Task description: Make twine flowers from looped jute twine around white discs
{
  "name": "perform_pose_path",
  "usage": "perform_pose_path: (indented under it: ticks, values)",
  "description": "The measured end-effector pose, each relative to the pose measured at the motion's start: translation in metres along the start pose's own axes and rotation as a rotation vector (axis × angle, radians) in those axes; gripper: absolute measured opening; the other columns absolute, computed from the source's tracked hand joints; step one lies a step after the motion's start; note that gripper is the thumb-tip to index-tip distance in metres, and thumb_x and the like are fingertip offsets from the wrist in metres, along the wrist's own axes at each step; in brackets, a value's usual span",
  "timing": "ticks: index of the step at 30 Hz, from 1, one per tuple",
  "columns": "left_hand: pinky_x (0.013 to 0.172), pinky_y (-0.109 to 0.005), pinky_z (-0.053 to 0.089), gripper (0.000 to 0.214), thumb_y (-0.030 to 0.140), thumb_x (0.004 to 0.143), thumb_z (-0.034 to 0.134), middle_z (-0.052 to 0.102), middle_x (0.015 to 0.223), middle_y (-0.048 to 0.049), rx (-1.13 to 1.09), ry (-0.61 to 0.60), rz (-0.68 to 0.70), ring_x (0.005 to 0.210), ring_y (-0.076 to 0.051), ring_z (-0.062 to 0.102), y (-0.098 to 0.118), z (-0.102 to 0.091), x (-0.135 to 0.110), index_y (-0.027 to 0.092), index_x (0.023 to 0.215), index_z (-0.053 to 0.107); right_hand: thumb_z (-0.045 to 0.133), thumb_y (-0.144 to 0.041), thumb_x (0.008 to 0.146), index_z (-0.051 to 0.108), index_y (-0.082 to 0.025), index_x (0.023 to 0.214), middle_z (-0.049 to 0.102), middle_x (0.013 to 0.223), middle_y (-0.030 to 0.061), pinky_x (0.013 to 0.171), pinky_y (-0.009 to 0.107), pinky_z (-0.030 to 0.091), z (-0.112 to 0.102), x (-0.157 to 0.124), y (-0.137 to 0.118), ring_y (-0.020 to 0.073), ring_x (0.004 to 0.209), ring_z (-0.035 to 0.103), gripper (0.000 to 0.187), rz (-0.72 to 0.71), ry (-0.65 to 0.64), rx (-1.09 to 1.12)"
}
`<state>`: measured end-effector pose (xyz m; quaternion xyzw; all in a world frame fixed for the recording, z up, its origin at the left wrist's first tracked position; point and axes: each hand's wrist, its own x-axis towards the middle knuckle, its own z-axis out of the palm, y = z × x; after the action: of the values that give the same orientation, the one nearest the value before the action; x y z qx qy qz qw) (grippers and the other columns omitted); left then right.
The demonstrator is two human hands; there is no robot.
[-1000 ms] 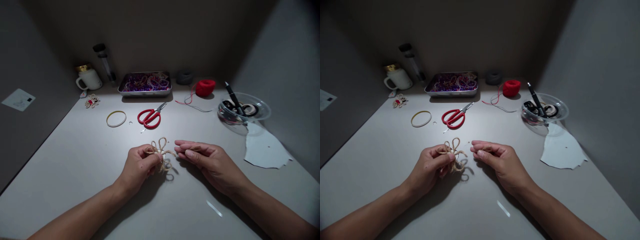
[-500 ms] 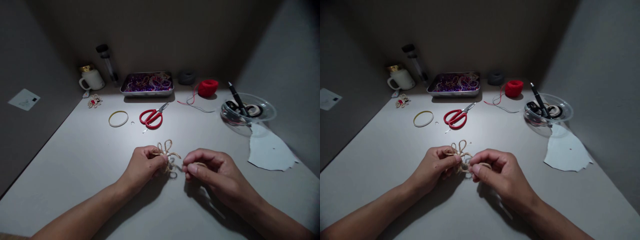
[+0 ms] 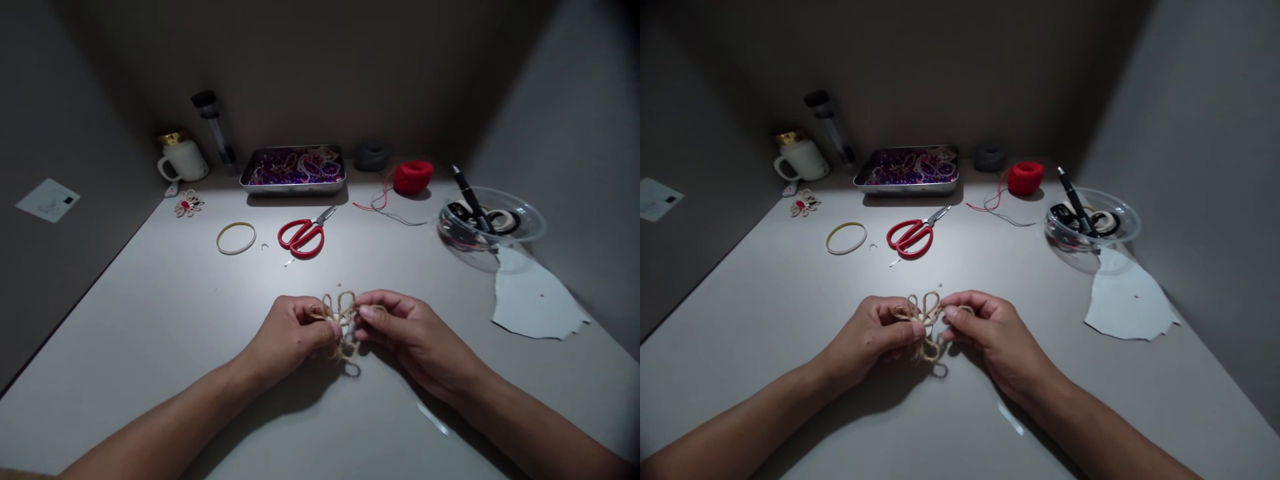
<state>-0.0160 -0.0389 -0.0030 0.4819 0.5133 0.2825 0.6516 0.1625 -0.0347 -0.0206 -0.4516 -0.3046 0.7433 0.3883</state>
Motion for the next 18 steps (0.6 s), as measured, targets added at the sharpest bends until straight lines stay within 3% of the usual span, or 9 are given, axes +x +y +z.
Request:
perform_pose_path:
  ticks: [3, 6, 9, 18]
  values:
    - [0.037, -0.019, 0.025, 0.018, 0.025, 0.068, 0.06, 0.051, 0.047, 0.0032, -0.004, 0.071, -0.03, 0.039, -0.006, 0.036, -0.001, 0.0, 0.002, 0.015, 0.056, 0.052, 0.08, -0.027, 0.058, 0.07, -0.02, 0.075, 0.06, 0.063, -0.0037, 0.055, 0.019, 0.047, -0.002, -0.005, -0.006, 0.007, 0.053, 0.056, 0.02, -0.081, 0.119, 0.035]
    - [0.035, -0.018, 0.025, 0.02, 0.028, 0.069, 0.06, 0.05, 0.048, 0.0034, -0.014, 0.098, -0.042, 0.038, -0.006, 0.035, -0.001, 0.001, 0.003, 0.015, 0.058, 0.052, 0.079, -0.027, 0.06, 0.07, -0.02, 0.075, 0.061, 0.059, -0.0029, 0.051, 0.02, 0.045, 0.001, -0.01, -0.006, 0.009, 0.052, 0.056, 0.019, -0.134, 0.035, -0.036]
    - [0.035, -0.018, 0.026, 0.019, 0.028, 0.07, 0.06, 0.048, 0.048, 0.0039, 0.0, 0.075, -0.033, 0.038, -0.006, 0.035, -0.001, 0.001, 0.004, 0.015, 0.059, 0.052, 0.077, -0.025, 0.062, 0.068, -0.018, 0.076, 0.062, 0.059, -0.0017, 0.051, 0.022, 0.043, 0.009, -0.011, 0.001, 0.0094, 0.053, 0.054, 0.018, -0.119, -0.033, -0.116]
    - [0.039, -0.017, 0.028, 0.017, 0.027, 0.072, 0.06, 0.053, 0.055, 0.0015, -0.012, -0.074, 0.009, 0.043, -0.005, 0.038, -0.003, -0.003, 0.003, 0.012, 0.065, 0.057, 0.075, -0.028, 0.061, 0.065, -0.014, 0.07, 0.064, 0.063, 0.0017, 0.058, 0.026, 0.045, 0.015, -0.007, 0.004, 0.012, 0.059, 0.056, 0.019, -0.154, 0.063, -0.252]
